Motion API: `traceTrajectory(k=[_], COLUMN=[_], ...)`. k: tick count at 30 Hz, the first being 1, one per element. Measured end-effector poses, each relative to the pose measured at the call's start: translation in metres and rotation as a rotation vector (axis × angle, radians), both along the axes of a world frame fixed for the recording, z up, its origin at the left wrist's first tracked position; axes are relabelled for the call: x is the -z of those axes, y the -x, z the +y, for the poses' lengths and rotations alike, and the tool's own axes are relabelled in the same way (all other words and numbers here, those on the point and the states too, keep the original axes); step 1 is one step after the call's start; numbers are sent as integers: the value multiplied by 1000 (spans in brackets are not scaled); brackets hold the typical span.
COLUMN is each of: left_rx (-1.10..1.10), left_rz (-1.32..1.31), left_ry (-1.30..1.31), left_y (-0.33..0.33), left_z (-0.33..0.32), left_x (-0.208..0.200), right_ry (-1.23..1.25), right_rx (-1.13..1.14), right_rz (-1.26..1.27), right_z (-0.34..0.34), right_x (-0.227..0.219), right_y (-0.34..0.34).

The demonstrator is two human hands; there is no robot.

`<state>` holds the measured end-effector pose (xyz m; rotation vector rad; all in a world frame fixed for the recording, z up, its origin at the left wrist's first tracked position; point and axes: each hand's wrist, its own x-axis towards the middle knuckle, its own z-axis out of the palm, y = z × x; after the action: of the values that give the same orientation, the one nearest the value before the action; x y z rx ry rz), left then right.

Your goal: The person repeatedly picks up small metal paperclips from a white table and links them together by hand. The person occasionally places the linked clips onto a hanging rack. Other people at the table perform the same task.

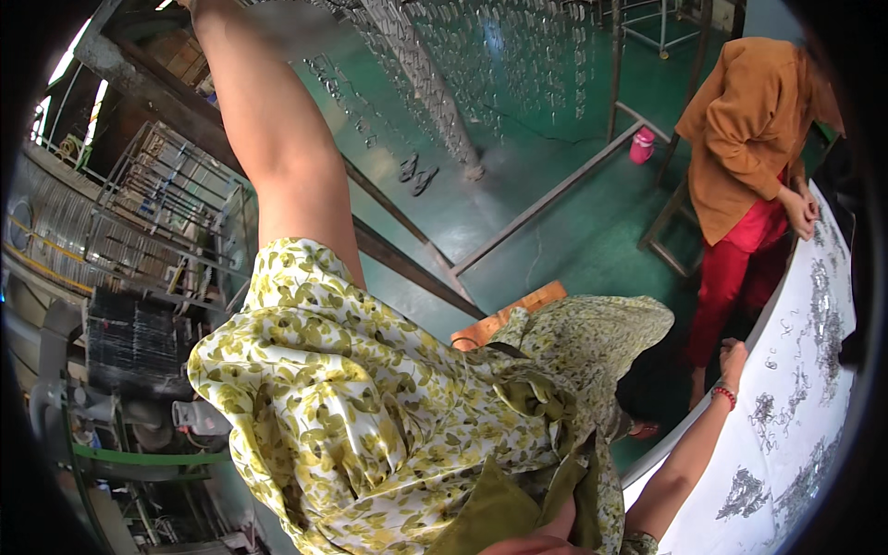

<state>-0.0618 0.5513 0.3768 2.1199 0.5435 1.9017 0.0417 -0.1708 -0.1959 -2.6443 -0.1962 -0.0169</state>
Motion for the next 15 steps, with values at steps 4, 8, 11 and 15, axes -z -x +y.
traceTrajectory(k=[4,8,11,15], left_rx=[9,-151,-185,-269], left_rz=[31,84,82,89], left_ry=[-90,-163,-209,-304], left_y=[-4,0,-8,-19], left_z=[55,71,63,60], left_x=[-24,-18,-19,-19], right_ry=[30,37,13,47], right_rx=[39,38,75,-111], right_rz=[45,7,-8,-236], right_z=[-5,8,1,14], right_x=[18,8,18,10], right_y=[-4,2,1,12])
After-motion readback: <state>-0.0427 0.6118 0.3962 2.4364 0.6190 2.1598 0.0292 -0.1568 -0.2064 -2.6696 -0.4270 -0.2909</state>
